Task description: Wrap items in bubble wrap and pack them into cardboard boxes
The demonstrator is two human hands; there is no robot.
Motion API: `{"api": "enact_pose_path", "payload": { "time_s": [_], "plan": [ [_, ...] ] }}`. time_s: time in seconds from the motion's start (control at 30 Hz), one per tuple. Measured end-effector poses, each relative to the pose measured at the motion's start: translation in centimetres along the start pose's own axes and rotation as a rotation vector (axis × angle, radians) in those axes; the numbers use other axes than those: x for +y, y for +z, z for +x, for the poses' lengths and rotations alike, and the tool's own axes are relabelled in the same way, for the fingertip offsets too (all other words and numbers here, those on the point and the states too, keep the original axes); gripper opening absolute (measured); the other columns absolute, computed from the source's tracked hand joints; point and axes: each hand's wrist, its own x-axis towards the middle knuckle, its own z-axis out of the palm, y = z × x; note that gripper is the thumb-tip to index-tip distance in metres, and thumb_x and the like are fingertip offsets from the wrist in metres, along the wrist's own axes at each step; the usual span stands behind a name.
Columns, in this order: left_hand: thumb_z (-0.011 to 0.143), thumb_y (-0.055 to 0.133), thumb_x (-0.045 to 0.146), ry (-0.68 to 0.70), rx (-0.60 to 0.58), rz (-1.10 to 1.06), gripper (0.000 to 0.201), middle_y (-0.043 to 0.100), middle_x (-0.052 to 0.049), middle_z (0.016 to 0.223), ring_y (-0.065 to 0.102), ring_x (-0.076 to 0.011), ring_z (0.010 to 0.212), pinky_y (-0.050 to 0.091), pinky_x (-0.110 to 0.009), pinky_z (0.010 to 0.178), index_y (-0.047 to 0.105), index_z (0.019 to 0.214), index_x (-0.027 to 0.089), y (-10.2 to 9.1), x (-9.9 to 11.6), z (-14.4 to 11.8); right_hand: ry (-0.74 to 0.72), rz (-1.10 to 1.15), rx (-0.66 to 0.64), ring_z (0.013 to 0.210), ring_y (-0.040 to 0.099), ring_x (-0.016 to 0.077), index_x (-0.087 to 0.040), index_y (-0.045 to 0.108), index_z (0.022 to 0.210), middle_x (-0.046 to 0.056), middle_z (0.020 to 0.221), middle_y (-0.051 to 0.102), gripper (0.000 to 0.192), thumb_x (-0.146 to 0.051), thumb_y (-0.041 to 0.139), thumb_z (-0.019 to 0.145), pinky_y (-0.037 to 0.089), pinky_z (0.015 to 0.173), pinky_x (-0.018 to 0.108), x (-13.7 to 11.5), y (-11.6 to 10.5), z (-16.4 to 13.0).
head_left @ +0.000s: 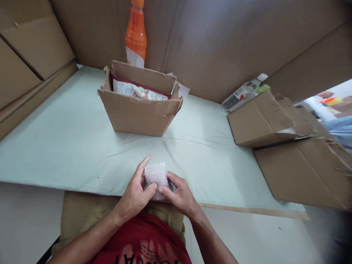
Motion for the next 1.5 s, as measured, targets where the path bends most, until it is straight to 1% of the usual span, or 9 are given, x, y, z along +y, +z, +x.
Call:
{"api": "enact_pose_path", "payload": {
  "time_s": [0.2, 0.4, 0.53, 0.77, 1.13, 1.23, 1.33, 1.43, 1.5],
  "plan": [
    [0.09, 0.062, 0.026, 0.295, 0.144, 0.437, 0.07, 0.067, -0.012, 0.122, 0.069, -0.0218, 0.104, 0.058, -0.039, 0.093, 0.032, 0.154, 0.022, -1.9, 0.2, 1.1, -0.146, -0.187, 0.144, 0.075, 0.065, 0.0185, -0.021, 0.071, 0.095, 0.003, 0.084, 0.073, 0.014, -0.035, 0.067, 0.09, 0.053, 0.068, 0.028, 0.3, -0.4, 1.1],
    [0.088, 0.066, 0.017, 0.958, 0.463, 0.923, 0.073, 0.054, -0.016, 0.143, 0.051, -0.0312, 0.135, 0.046, -0.052, 0.111, 0.035, 0.154, 0.025, -7.4, 9.1, 6.4, -0.254, -0.342, 0.356, 0.071, 0.064, 0.019, -0.025, 0.072, 0.093, 0.003, 0.081, 0.071, 0.01, -0.034, 0.069, 0.091, 0.054, 0.065, 0.031, -2.7, -6.9, 3.5],
    [0.087, 0.063, 0.013, 1.12, 0.559, 1.11, 0.076, 0.057, -0.016, 0.142, 0.047, -0.0353, 0.14, 0.042, -0.057, 0.113, 0.032, 0.156, 0.021, -10.1, 12.9, 10.1, -0.371, -0.447, 0.577, 0.081, 0.066, 0.0212, -0.028, 0.071, 0.106, 0.003, 0.093, 0.073, 0.018, -0.037, 0.071, 0.09, 0.054, 0.073, 0.035, -7.0, -11.3, 7.1],
    [0.084, 0.056, -0.002, 1.156, 0.465, 1.104, 0.071, 0.071, -0.01, 0.105, 0.064, -0.0253, 0.106, 0.046, -0.053, 0.107, 0.04, 0.151, 0.016, -11.2, 11.1, 10.7, -0.618, -0.803, 0.413, 0.087, 0.065, 0.0209, -0.025, 0.075, 0.095, 0.002, 0.094, 0.074, 0.011, -0.035, 0.071, 0.089, 0.052, 0.077, 0.035, -14.5, -12.5, 19.1],
    [0.082, 0.058, -0.004, 1.158, 0.427, 1.066, 0.073, 0.069, -0.009, 0.103, 0.064, -0.0237, 0.101, 0.048, -0.052, 0.106, 0.041, 0.15, 0.016, -11.5, 11.9, 11.9, -0.257, -1.119, -0.431, 0.064, 0.063, 0.0181, -0.019, 0.075, 0.077, 0.004, 0.072, 0.073, 0.013, -0.009, 0.068, 0.082, 0.036, 0.058, 0.028, -13.8, -4.7, 28.4],
    [0.082, 0.063, -0.001, 1.15, 0.5, 1.041, 0.074, 0.066, -0.012, 0.115, 0.062, -0.0258, 0.111, 0.049, -0.05, 0.106, 0.042, 0.15, 0.018, -11.5, 12.2, 11.8, -0.332, -0.938, -0.359, 0.07, 0.066, 0.017, -0.021, 0.077, 0.084, 0.001, 0.079, 0.075, 0.012, -0.013, 0.068, 0.083, 0.043, 0.064, 0.026, -14.4, -7.1, 27.7],
    [0.082, 0.07, 0.007, 1.059, 0.639, 0.936, 0.08, 0.058, -0.013, 0.133, 0.056, -0.0279, 0.126, 0.049, -0.049, 0.109, 0.038, 0.153, 0.025, -12.3, 11.6, 11.1, -0.426, -0.705, 0.009, 0.081, 0.069, 0.0175, -0.024, 0.077, 0.097, 0.0, 0.093, 0.077, 0.016, -0.023, 0.062, 0.09, 0.051, 0.071, 0.028, -13.9, -11.5, 24.3],
    [0.084, 0.072, 0.018, 0.835, 0.676, 0.767, 0.081, 0.054, -0.012, 0.143, 0.055, -0.0288, 0.131, 0.047, -0.052, 0.112, 0.035, 0.155, 0.031, -14.0, 9.6, 10.2, -0.366, -0.523, 0.434, 0.087, 0.071, 0.0196, -0.024, 0.074, 0.102, 0.004, 0.099, 0.077, 0.017, -0.034, 0.064, 0.092, 0.056, 0.078, 0.034, -10.3, -15.1, 19.2],
    [0.087, 0.071, 0.026, 0.626, 0.637, 0.676, 0.072, 0.053, -0.011, 0.147, 0.059, -0.0283, 0.128, 0.049, -0.053, 0.111, 0.04, 0.152, 0.031, -15.1, 7.9, 9.7, -0.268, -0.411, 0.486, 0.089, 0.072, 0.0207, -0.024, 0.073, 0.105, 0.006, 0.1, 0.077, 0.021, -0.038, 0.066, 0.091, 0.057, 0.079, 0.036, -6.3, -15.5, 16.2]
  ]
}}
